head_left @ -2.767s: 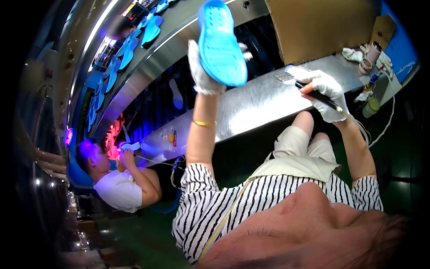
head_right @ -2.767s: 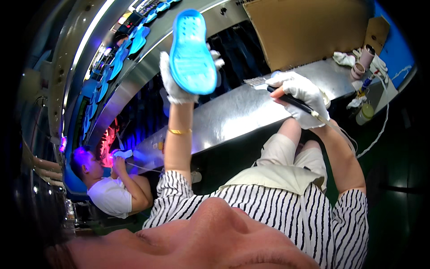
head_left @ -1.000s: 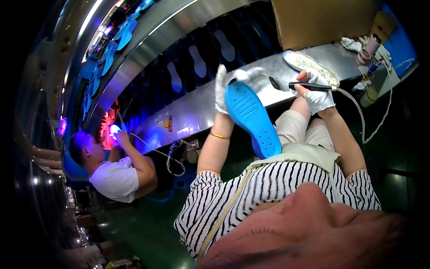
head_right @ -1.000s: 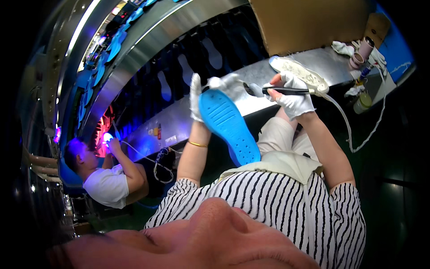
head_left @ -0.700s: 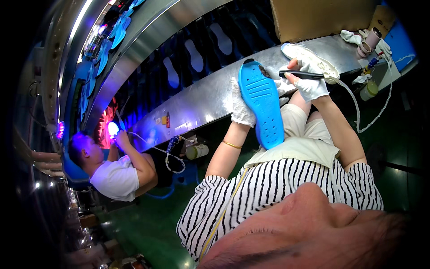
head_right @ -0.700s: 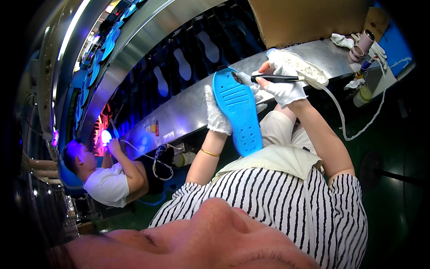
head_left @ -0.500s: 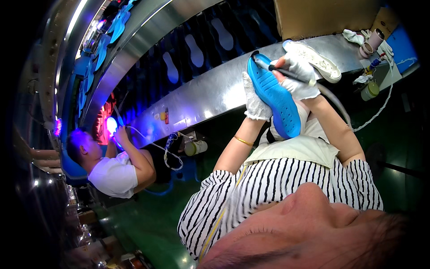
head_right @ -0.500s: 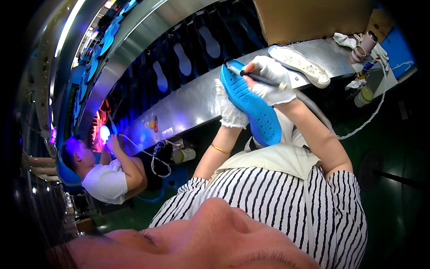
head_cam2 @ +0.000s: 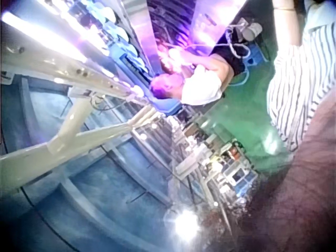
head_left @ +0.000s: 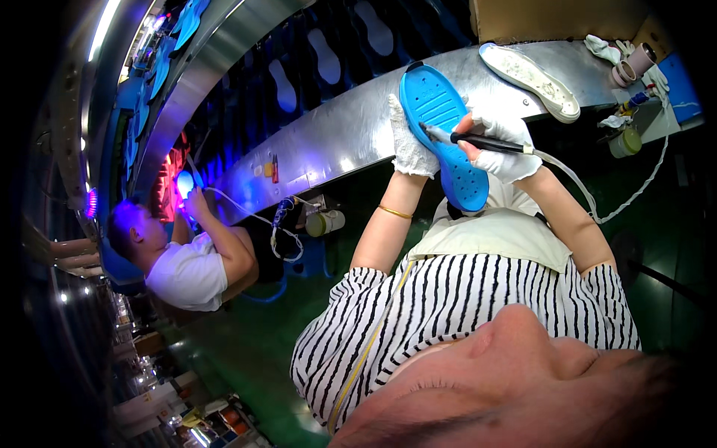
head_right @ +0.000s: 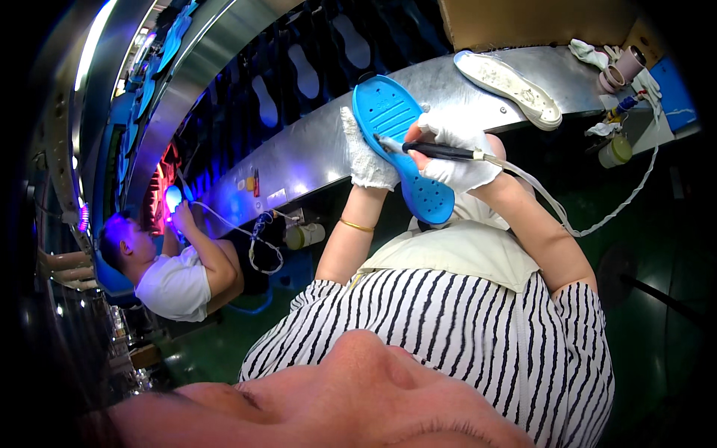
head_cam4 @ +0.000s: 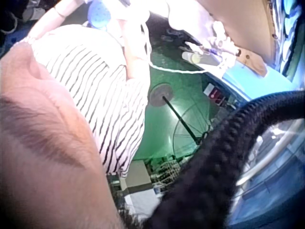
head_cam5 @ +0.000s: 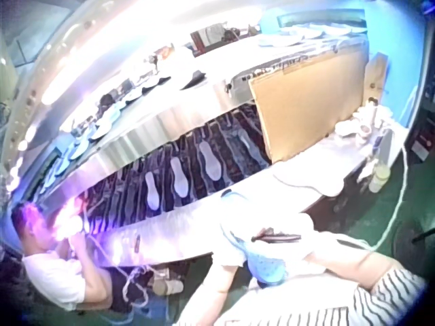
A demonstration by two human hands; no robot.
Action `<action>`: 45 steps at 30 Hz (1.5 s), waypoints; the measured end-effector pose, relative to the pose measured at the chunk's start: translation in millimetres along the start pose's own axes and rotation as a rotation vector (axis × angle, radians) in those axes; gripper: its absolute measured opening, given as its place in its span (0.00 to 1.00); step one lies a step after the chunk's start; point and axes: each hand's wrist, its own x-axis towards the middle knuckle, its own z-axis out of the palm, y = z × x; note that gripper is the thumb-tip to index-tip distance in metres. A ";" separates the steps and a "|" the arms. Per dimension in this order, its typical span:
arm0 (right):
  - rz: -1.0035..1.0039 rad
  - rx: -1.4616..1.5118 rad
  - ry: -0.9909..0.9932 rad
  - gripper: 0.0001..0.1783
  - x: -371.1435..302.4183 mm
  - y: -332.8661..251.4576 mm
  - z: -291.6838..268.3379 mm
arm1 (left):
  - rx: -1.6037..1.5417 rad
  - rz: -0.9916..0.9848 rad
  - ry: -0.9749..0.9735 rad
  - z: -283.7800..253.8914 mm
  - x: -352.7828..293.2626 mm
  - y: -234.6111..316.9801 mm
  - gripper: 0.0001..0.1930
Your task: The person applies glue to the bottom of a blue shoe sole using a brush, reaching out to place the sole on a moving conveyor belt and picking up new components.
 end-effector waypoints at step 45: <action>0.179 0.060 -0.165 0.08 5.4 4.6 -23.4 | 0.266 0.168 -0.589 11.0 36.9 46.6 0.61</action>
